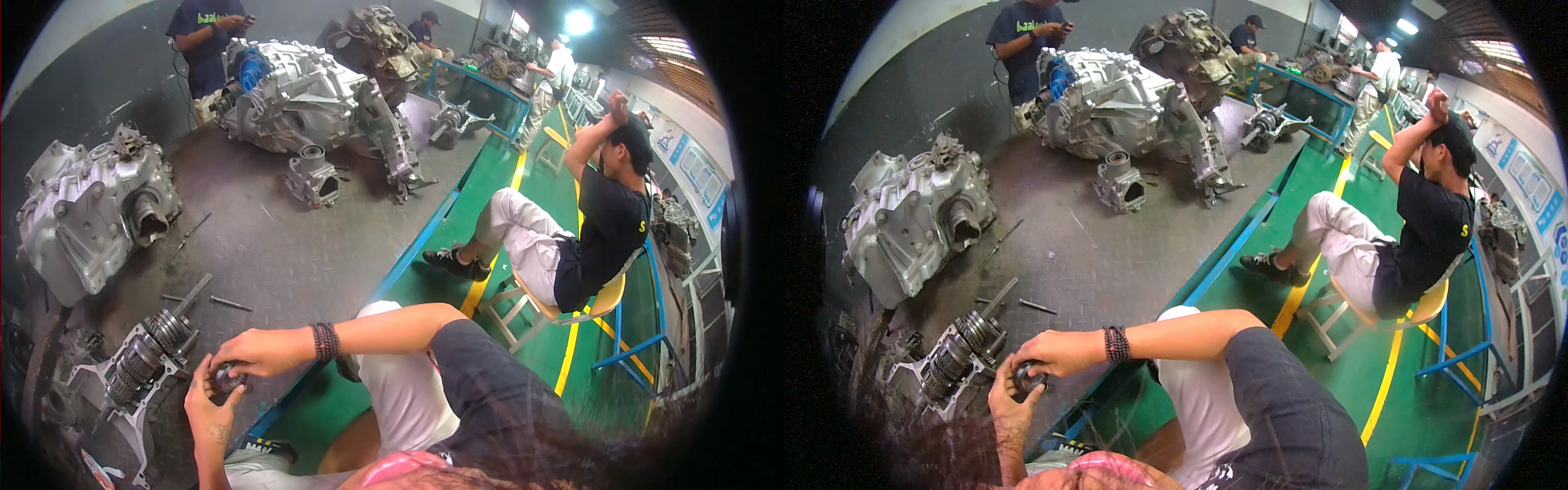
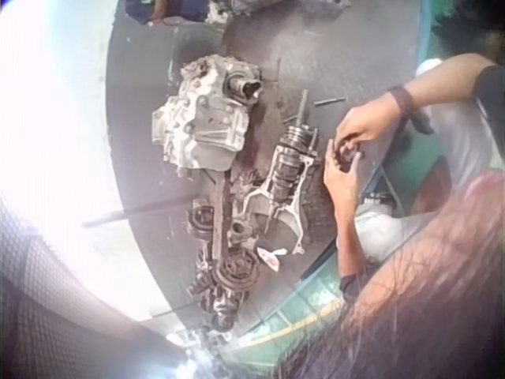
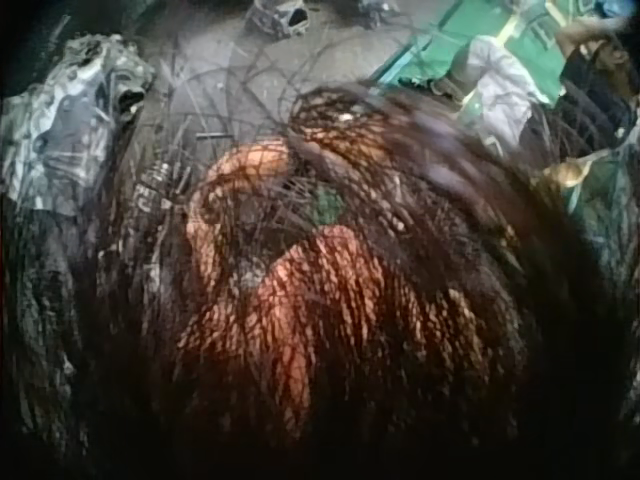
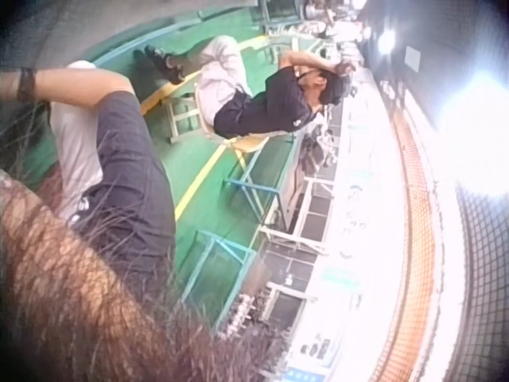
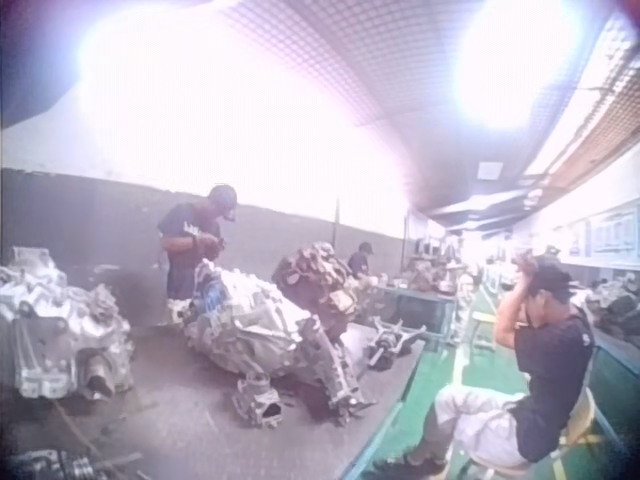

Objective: The person assembles internal gear components onto a shaft within a transmission housing, using their hands and a small socket tool to seat parts.

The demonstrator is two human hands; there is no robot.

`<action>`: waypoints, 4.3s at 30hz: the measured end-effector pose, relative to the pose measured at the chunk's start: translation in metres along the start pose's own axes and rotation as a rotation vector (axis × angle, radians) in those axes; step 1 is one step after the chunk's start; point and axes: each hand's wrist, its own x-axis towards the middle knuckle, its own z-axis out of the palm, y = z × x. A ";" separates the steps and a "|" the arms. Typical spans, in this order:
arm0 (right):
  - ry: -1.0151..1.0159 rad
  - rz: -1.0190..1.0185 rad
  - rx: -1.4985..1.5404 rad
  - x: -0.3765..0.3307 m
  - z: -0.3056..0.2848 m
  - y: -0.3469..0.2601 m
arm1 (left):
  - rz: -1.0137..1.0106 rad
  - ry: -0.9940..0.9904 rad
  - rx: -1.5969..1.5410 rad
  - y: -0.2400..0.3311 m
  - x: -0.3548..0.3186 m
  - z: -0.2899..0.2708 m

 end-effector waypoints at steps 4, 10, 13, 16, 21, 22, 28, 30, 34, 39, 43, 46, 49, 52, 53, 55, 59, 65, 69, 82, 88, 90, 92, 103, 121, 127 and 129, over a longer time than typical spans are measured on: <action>-0.032 0.000 0.024 0.003 -0.006 0.000 | 0.008 -0.063 -0.006 -0.011 0.004 0.005; -0.034 0.011 0.067 0.000 -0.007 0.001 | -0.008 -0.101 0.067 -0.005 0.008 0.005; -0.045 0.010 0.072 -0.003 -0.011 -0.001 | 0.011 -0.116 0.063 -0.003 0.006 0.005; -0.102 0.053 0.078 -0.005 -0.016 -0.004 | 0.070 -0.105 0.112 -0.005 0.004 0.007; -0.177 0.098 0.105 -0.008 -0.021 -0.005 | 0.054 -0.095 0.142 -0.001 0.004 0.009; -0.168 0.076 0.100 -0.009 -0.021 -0.005 | 0.056 -0.096 0.142 -0.001 0.003 0.009; -0.211 0.119 0.093 -0.006 -0.023 -0.010 | 0.160 -0.034 0.289 -0.006 0.001 0.010; -0.204 0.102 0.087 -0.006 -0.020 -0.007 | 0.166 -0.047 0.270 0.000 0.000 0.010; -0.115 -0.004 0.079 -0.005 -0.015 -0.006 | 0.172 -0.052 0.263 -0.003 0.002 0.011; -0.014 -0.091 0.063 -0.002 -0.010 -0.007 | 0.144 -0.040 0.219 -0.004 0.003 0.011; -0.111 0.051 0.043 -0.002 -0.013 -0.013 | 0.156 -0.051 0.257 -0.008 0.004 0.009; -0.107 0.016 0.031 -0.002 -0.014 -0.010 | 0.159 -0.053 0.260 -0.010 0.005 0.008; -0.137 0.022 0.029 -0.005 -0.016 -0.005 | 0.109 -0.057 0.216 -0.005 0.001 0.009; -0.170 0.086 0.065 -0.005 -0.018 0.000 | 0.096 -0.080 0.270 -0.001 0.002 0.007; -0.186 0.135 0.089 -0.005 -0.018 0.000 | 0.101 -0.077 0.268 -0.002 0.000 0.008; -0.182 0.112 0.060 -0.003 -0.016 -0.001 | 0.106 -0.051 0.268 -0.005 0.004 0.007; -0.259 0.092 0.015 -0.005 -0.014 0.009 | 0.091 -0.058 0.229 0.000 0.003 0.005; -0.223 0.145 -0.021 -0.007 -0.020 0.008 | 0.130 -0.040 0.194 -0.002 0.002 0.007; -0.244 0.157 -0.053 -0.003 -0.017 0.007 | 0.145 -0.034 0.255 0.004 0.001 0.005; -0.244 0.060 -0.128 -0.004 -0.015 0.007 | 0.103 -0.073 0.294 0.012 -0.003 0.003; -0.261 0.100 -0.110 0.002 -0.007 0.006 | 0.148 -0.069 0.277 0.002 -0.006 0.000; -0.256 0.112 -0.171 0.002 -0.008 0.006 | 0.158 -0.058 0.279 -0.003 0.000 0.002; -0.273 0.204 -0.260 0.004 -0.010 -0.002 | 0.176 -0.039 0.287 -0.004 0.003 0.004; -0.274 0.261 -0.305 -0.003 0.000 -0.002 | 0.125 -0.067 0.386 -0.005 -0.008 0.003; -0.216 0.254 -0.166 0.004 0.001 0.004 | 0.081 -0.090 0.257 0.000 -0.005 -0.011; -0.248 0.198 -0.187 -0.006 -0.002 0.011 | 0.114 -0.058 0.329 0.001 -0.003 0.004; -0.227 0.155 -0.202 -0.010 0.006 0.020 | 0.107 -0.065 0.377 0.005 -0.003 0.007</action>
